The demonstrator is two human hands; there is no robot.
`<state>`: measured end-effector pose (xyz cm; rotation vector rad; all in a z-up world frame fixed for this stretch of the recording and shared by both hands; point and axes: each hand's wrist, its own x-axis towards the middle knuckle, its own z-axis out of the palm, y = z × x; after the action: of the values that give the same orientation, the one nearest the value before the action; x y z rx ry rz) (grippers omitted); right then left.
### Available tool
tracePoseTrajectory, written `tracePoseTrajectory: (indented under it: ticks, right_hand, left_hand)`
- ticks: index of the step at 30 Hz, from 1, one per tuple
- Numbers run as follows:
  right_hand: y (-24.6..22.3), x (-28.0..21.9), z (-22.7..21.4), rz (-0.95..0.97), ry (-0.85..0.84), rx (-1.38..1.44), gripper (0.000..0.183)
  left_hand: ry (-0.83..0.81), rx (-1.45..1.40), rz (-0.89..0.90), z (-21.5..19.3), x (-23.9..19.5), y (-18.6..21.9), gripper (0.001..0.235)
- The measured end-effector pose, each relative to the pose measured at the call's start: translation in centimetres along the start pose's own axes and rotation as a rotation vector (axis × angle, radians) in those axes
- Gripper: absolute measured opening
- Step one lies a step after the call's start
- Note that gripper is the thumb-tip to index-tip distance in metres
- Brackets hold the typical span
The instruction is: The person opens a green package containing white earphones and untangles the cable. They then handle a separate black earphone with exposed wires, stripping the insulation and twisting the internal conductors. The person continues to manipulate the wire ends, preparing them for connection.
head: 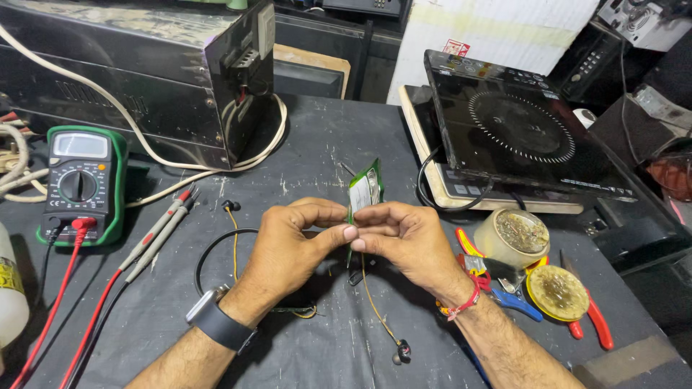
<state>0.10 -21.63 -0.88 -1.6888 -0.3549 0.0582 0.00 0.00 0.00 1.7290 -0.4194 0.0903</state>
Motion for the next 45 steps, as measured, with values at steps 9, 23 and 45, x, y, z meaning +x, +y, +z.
tracePoseTrajectory:
  ticks: [9,23,45]
  right_hand:
    - [0.1,0.0,-0.2,-0.029,0.041,0.005,0.037]
    - [-0.6,-0.4,0.5,-0.058,0.025,-0.021,0.040]
    - [-0.2,0.0,0.1,-0.065,0.011,0.020,0.039]
  left_hand:
    - [-0.036,-0.022,0.105,0.0,0.2,-0.9,0.019]
    - [-0.068,-0.078,0.222,-0.1,0.2,-1.2,0.017]
    - [-0.083,-0.079,0.140,-0.5,0.1,0.0,0.020]
